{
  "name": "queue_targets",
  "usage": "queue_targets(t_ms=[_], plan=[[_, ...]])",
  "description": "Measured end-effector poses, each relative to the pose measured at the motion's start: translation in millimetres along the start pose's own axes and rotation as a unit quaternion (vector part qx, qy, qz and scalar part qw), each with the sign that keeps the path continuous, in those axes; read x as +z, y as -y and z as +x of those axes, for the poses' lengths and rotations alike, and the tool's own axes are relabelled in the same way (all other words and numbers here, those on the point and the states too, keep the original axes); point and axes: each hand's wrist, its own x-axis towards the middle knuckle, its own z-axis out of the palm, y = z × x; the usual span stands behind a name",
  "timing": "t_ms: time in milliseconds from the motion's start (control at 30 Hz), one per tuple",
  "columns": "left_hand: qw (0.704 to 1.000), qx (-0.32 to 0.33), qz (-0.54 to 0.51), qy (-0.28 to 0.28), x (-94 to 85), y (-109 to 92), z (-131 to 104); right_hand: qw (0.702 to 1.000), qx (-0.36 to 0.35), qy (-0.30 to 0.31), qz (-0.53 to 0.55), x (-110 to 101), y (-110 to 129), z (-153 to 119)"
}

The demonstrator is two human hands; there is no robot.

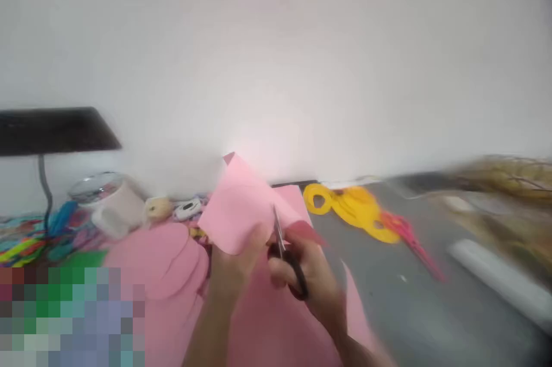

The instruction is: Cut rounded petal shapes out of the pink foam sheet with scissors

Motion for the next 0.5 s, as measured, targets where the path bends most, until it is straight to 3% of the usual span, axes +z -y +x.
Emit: queue_targets(t_ms=[267,367,500], plan=[[0.998,0.019,0.023,-0.052,11.1,-8.6,-4.8,0.998,0.003,-0.034,-0.049,6.2,10.8,-4.6],[0.998,0.014,0.043,-0.048,14.8,-17.3,-9.1,0.998,0.006,-0.048,-0.04,7.1,14.9,-4.5],[0.999,0.008,0.042,-0.021,19.1,-30.7,-14.9,1.0,-0.012,-0.017,-0.017,5.4,18.5,-3.8]])
